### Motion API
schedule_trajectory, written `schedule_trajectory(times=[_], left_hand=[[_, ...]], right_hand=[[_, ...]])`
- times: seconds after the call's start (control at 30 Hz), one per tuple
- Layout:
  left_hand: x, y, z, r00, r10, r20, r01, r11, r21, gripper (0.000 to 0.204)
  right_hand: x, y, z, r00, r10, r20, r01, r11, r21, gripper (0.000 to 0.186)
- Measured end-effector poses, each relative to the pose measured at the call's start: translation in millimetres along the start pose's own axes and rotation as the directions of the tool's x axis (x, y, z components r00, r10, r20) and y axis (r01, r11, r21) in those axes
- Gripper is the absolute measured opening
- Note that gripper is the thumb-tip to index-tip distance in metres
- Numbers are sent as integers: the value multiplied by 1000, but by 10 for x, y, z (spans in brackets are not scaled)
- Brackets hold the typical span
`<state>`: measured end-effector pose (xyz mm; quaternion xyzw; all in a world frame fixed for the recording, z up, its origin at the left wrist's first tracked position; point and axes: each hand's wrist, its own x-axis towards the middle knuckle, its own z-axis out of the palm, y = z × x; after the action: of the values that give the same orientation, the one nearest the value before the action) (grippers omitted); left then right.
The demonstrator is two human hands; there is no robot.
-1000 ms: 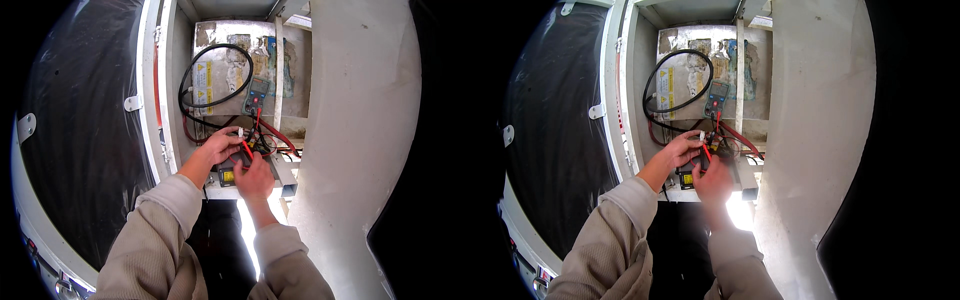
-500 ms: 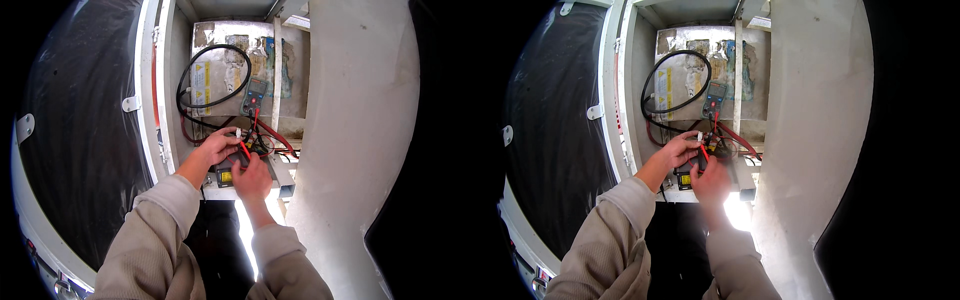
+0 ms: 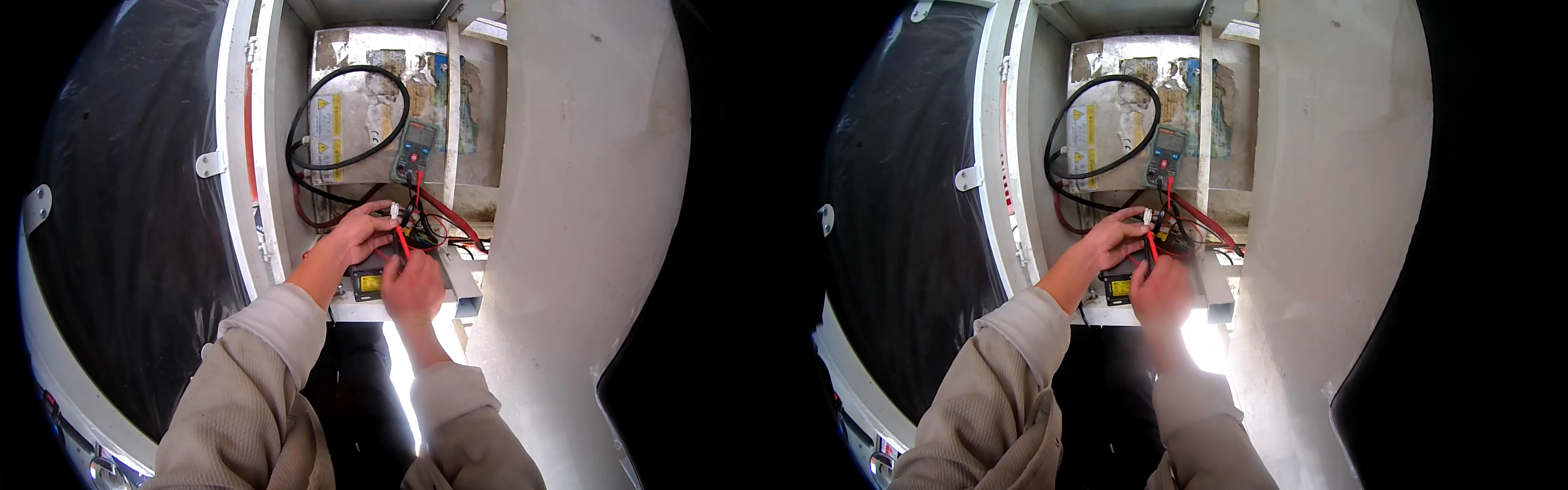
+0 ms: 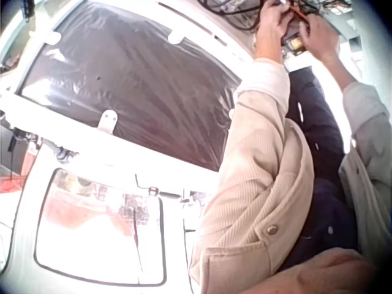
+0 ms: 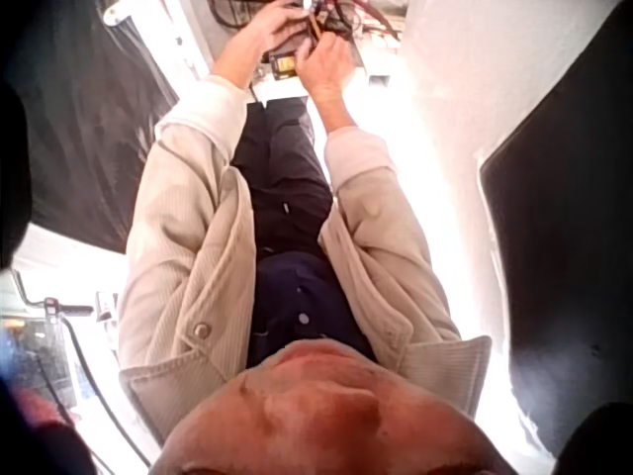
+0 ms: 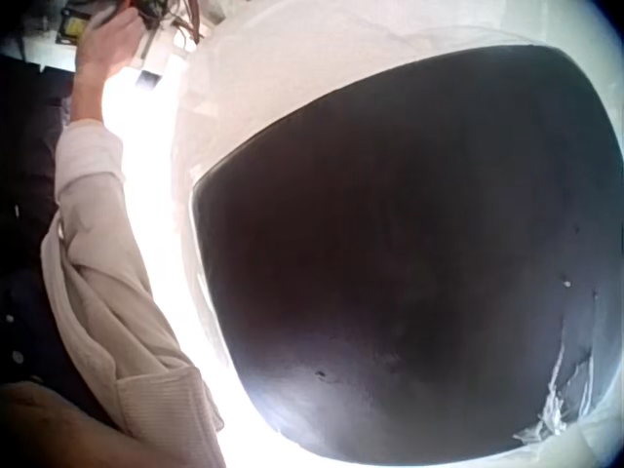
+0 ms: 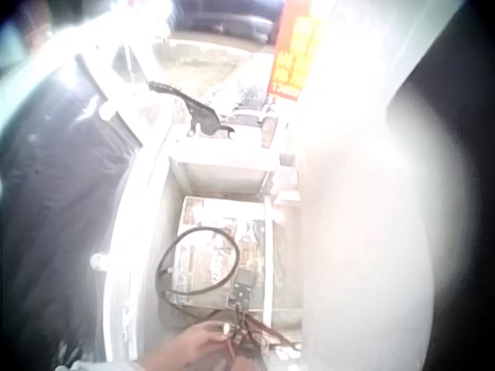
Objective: The person uses a multimeter to test electrical connections inside an open equipment enclosure. They repeatedly touch the multimeter probes to various wires and terminals, then disconnect and reconnect a white connector while checking readings.
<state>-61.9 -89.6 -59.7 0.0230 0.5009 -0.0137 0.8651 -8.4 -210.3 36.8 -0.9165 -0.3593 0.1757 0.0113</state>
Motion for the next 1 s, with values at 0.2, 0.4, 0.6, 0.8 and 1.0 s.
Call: schedule_trajectory(times=[0.2,0.4,0.6,0.8,1.0], left_hand=[[-42,13,52,1000,4,-6,-4,998,64,51],[-38,3,43,1000,2,8,-2,1000,12,42],[-48,4,69,999,28,-33,-26,998,55,34],[-80,11,104,995,14,-94,-7,997,71,32],[-42,-22,96,997,12,-82,-8,998,57,33]], right_hand=[[18,-29,-55,989,92,114,-94,995,13,28],[25,-33,-74,986,105,133,-108,994,19,27],[12,1,26,999,37,-16,-37,999,-3,24],[50,-52,-109,974,127,188,-127,992,-8,32],[33,0,-36,997,72,32,-72,997,-18,27]])
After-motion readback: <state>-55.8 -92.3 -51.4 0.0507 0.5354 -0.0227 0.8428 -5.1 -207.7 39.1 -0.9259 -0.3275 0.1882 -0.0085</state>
